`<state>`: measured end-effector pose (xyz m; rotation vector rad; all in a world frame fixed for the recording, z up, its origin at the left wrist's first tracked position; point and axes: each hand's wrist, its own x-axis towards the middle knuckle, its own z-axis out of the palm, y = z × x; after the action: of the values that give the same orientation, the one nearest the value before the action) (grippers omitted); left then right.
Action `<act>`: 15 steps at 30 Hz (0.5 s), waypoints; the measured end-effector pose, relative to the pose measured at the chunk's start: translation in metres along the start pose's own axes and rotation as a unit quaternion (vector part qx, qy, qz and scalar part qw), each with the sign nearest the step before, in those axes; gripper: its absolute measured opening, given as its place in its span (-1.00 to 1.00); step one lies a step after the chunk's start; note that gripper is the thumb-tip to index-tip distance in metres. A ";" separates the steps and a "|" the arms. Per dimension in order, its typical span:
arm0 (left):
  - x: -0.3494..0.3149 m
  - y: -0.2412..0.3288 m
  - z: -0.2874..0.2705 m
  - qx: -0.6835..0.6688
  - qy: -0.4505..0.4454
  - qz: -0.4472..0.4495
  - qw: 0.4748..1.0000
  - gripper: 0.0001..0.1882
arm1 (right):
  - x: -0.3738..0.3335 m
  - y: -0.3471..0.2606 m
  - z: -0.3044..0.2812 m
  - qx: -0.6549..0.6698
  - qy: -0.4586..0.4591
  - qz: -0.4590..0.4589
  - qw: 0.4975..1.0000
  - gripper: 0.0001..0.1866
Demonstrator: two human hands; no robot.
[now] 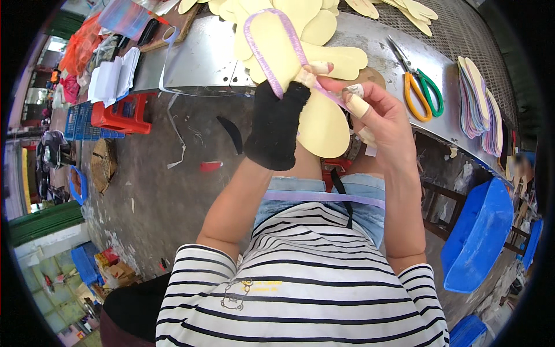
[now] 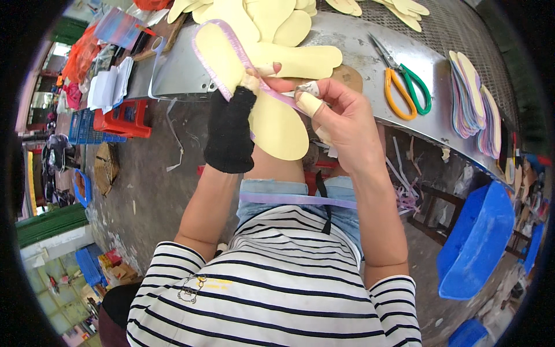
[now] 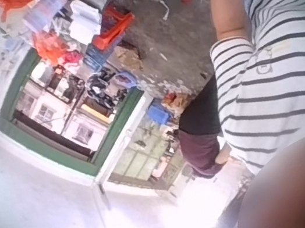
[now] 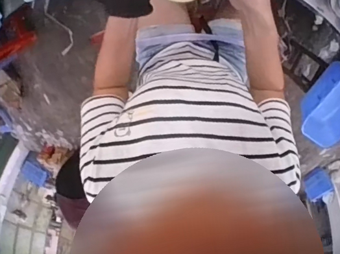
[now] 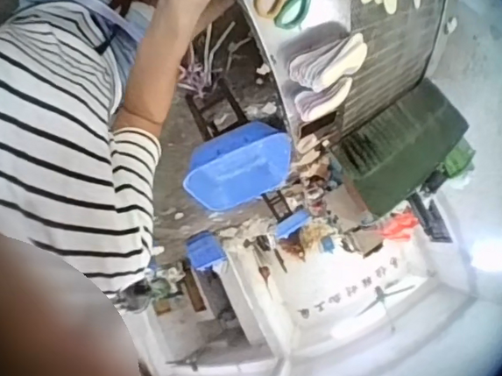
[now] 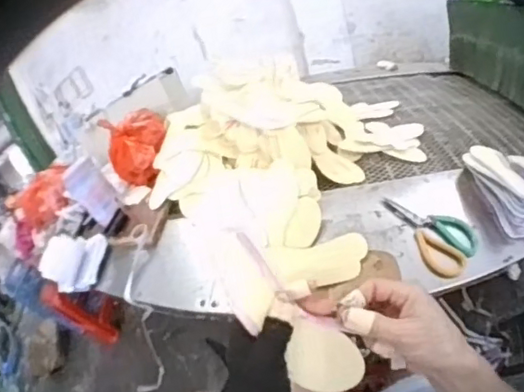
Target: The worker is attaching decorative or structural straps to shoe insoles using adhesive and scissors.
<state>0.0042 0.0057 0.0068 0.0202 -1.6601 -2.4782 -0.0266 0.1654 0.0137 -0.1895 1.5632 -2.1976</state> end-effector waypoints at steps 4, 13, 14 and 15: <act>-0.004 0.008 0.010 -0.044 0.029 0.007 0.999 -0.73 | -0.003 0.006 0.002 0.001 -0.006 -0.013 1.000 -0.89; -0.006 -0.010 -0.006 0.160 -0.010 0.013 0.987 -0.80 | -0.008 0.010 -0.020 -0.027 -0.101 0.109 0.988 -0.87; -0.007 -0.009 -0.009 0.177 -0.019 -0.020 0.984 -0.79 | -0.009 0.007 -0.022 -0.021 -0.103 0.123 0.987 -0.82; -0.008 -0.008 -0.013 0.194 -0.028 -0.053 0.979 -0.77 | -0.009 0.006 -0.025 -0.016 -0.105 0.136 0.985 -0.78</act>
<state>0.0128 -0.0020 -0.0061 0.0859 -2.1929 -2.2001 -0.0256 0.1897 0.0010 -0.1961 1.4172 -1.8789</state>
